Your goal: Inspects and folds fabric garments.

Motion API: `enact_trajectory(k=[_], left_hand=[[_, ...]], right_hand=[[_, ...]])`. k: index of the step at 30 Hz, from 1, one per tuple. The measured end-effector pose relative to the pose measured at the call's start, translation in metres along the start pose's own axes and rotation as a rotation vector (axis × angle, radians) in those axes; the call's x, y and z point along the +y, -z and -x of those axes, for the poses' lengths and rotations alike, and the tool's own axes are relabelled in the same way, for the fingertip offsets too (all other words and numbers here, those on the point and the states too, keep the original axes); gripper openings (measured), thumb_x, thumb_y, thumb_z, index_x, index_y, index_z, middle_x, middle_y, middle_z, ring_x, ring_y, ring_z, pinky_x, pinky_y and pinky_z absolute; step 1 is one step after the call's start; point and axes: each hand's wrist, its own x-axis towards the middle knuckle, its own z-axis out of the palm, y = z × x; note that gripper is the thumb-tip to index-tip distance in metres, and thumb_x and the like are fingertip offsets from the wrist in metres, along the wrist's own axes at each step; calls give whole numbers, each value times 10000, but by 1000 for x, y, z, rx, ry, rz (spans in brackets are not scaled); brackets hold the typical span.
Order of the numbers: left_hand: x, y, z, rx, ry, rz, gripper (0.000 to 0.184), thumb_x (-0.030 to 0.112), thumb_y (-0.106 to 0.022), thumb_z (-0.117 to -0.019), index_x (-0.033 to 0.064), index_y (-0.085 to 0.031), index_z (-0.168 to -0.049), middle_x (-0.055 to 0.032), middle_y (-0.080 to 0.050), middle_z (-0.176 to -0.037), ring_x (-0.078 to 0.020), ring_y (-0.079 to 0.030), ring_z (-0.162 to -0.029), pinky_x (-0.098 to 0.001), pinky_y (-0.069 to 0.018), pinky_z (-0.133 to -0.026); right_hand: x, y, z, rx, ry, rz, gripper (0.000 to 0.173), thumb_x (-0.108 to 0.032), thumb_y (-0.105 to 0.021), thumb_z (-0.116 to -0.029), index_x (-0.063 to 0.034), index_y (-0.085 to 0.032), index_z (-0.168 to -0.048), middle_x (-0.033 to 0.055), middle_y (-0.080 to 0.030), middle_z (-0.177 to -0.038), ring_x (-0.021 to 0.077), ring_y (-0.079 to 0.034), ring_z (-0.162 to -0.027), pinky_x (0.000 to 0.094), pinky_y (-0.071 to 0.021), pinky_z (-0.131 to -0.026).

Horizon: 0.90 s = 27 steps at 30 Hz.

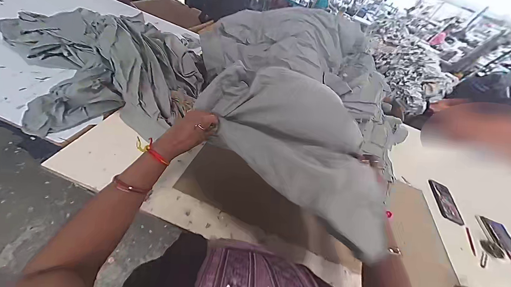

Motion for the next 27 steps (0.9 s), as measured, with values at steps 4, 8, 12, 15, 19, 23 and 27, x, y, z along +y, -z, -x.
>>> enact_trajectory(k=[4, 8, 12, 15, 19, 23, 27], left_hand=[[-23, -22, 47, -631, 457, 0, 531, 11, -707, -890, -84, -522, -1378, -339, -552, -1366, -551, -510, -1276, -719, -353, -1040], [-20, -17, 49, -617, 416, 177, 472, 125, -792, -859, -70, -636, -1259, -316, -635, -1191, -531, -561, -1159, -742, -360, -985], [-3, -36, 10, -553, 331, 89, 667, 312, -865, -819, -16, -607, -1339, -264, -635, -1285, -465, -602, -1194, -666, -434, -1023], [13, -58, 8, -865, 517, -101, 833, 261, -859, -827, 34, -458, -1521, -372, -384, -1525, -557, -328, -1442, -741, -192, -1158], [13, -47, 38, -929, 504, -139, 726, -78, -613, -929, 86, -359, -1590, -316, -224, -1643, -491, -144, -1547, -752, -8, -1179], [-12, -10, 72, -481, 305, -51, 373, -127, -654, -857, -71, -692, -1224, -303, -640, -1318, -511, -530, -1332, -748, -204, -1152], [7, 63, 37, -9, 231, 28, 240, -147, -582, -837, -149, -676, -1058, -335, -689, -915, -511, -683, -829, -675, -500, -738]], right_hand=[[117, -27, -1, -139, -290, 107, 393, -178, -531, -1057, 77, -582, -1351, 388, -489, -1420, 558, -494, -1307, 672, -393, -1061], [79, -37, 33, 80, -162, -284, 362, -83, -386, -1075, 146, -613, -1241, 383, -603, -1235, 460, -590, -1186, 548, -428, -1044], [-27, -64, 49, -216, 330, -123, 339, -55, -560, -970, 52, -667, -1274, 350, -550, -1368, 501, -632, -1127, 601, -517, -934], [-69, -76, 34, -583, 380, 140, 755, -459, -708, -939, -105, -439, -1549, 343, -370, -1537, 486, -627, -1145, 611, -513, -923], [-69, -66, 30, -886, 324, 293, 1144, -458, -909, -737, -170, -257, -1632, 397, -242, -1572, 577, -468, -1302, 685, -425, -1012], [-50, -56, 66, -792, 313, 377, 664, -25, -594, -958, -147, -394, -1580, 319, -394, -1540, 551, -593, -1163, 684, -478, -910], [-25, 11, 51, -332, 505, 12, 308, 59, -605, -902, 152, -663, -1189, 364, -679, -1107, 517, -666, -1060, 677, -476, -928]])
